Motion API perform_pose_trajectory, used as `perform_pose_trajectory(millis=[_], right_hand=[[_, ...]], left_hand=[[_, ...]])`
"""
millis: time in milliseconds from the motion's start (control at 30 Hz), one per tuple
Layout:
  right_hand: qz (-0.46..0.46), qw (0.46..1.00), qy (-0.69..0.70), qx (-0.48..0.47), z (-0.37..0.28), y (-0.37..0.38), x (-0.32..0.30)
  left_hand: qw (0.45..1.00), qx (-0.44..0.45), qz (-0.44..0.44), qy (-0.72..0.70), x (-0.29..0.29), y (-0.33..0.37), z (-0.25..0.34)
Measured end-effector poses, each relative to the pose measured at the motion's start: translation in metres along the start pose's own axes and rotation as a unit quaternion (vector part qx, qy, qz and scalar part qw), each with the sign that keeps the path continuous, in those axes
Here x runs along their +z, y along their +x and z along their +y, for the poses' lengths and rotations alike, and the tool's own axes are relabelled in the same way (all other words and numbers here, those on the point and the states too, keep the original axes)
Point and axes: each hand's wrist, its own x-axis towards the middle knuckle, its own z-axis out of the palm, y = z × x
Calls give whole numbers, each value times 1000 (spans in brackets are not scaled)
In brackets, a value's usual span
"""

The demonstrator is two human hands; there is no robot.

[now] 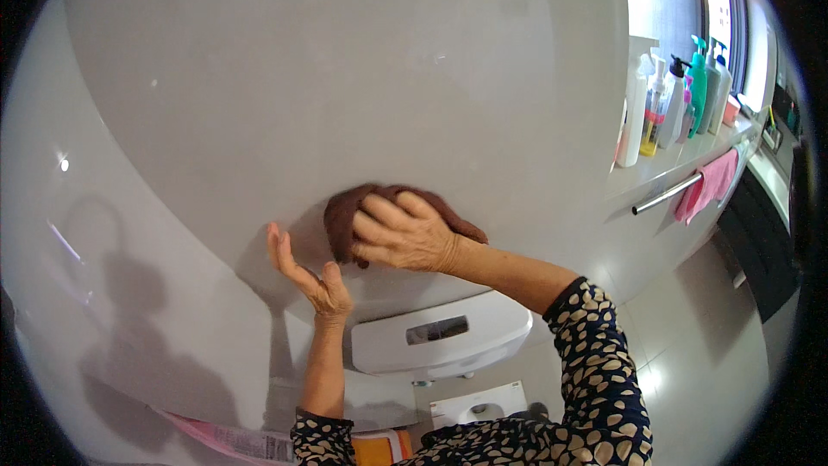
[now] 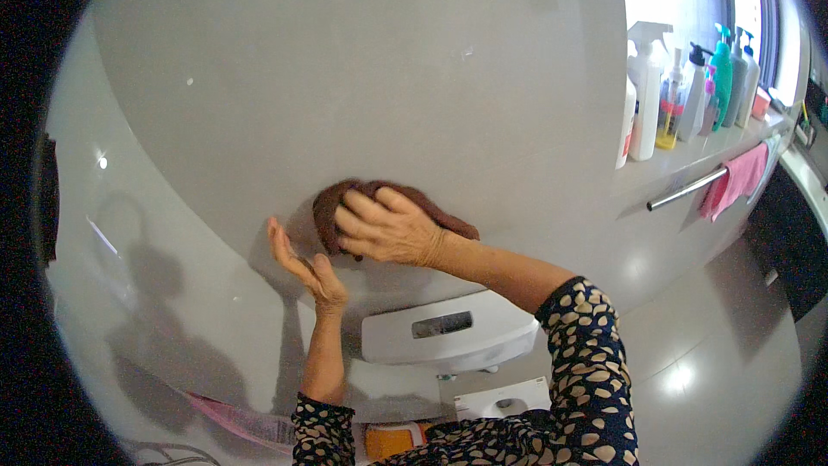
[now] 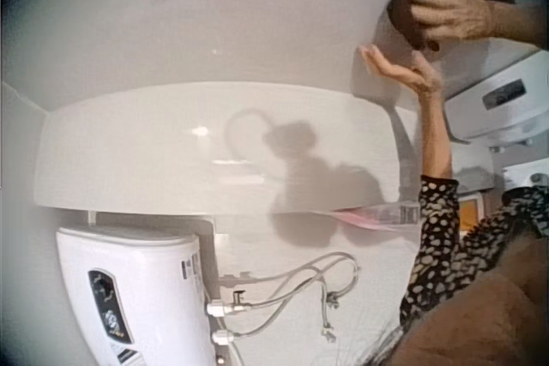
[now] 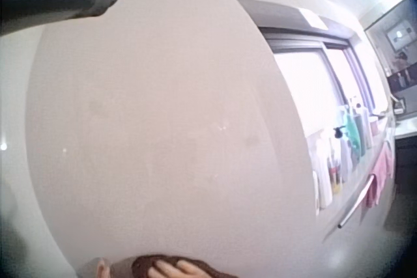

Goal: The person cleans a bathroom by wiping the toilet cistern and surrounding tiled walls with a brown cloth. They then rinse the cloth in the sink, wring it out, and continue wiping the wall above the toilet.

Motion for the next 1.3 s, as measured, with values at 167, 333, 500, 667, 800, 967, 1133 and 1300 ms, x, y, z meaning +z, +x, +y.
perform_pose_trajectory(millis=[167,333,500,667,800,967,1133,1300], right_hand=[[85,977,-122,150,48,-6,-43],[134,928,-212,274,83,-38,-68],[175,865,-256,395,95,-84,-83],[192,817,-251,482,96,-59,-86],[143,846,-293,422,90,-10,-73],[127,886,-259,362,68,68,-56],[132,927,-222,271,59,130,-25],[90,975,-108,173,36,173,-6]], left_hand=[[996,-61,-26,67,8,1,11],[983,-18,-60,171,10,2,7],[935,-54,-133,324,2,-6,4],[943,-36,-141,299,6,-11,-4],[954,-35,-142,261,2,-11,2],[953,-25,-138,267,-6,-10,5],[952,-18,-132,275,-2,-13,1],[950,-77,-160,258,-4,-12,7]])
